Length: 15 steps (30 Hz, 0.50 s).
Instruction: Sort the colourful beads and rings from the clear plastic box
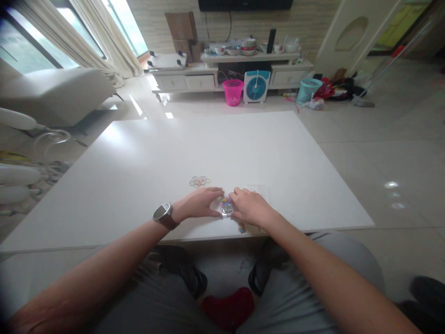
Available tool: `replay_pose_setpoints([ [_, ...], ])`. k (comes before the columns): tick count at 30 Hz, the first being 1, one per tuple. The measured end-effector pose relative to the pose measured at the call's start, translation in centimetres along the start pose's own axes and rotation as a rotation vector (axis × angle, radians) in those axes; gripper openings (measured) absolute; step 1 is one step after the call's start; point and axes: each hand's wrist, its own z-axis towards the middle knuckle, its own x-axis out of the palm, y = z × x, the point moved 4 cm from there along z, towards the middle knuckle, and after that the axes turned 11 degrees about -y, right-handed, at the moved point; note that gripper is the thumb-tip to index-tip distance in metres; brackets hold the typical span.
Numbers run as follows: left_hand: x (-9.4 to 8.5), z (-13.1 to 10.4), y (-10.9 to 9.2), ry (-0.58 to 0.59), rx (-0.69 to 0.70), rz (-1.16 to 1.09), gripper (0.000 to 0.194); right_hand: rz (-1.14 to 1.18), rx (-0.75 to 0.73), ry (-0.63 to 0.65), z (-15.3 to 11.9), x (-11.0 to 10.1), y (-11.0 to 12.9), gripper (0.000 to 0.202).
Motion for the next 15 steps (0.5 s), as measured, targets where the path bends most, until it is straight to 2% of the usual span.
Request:
replay_pose_setpoints([
  [15, 0.07, -0.04, -0.16, 0.009, 0.024, 0.041, 0.045, -0.016, -0.008, 0.003, 0.00, 0.29, 0.02, 0.036],
])
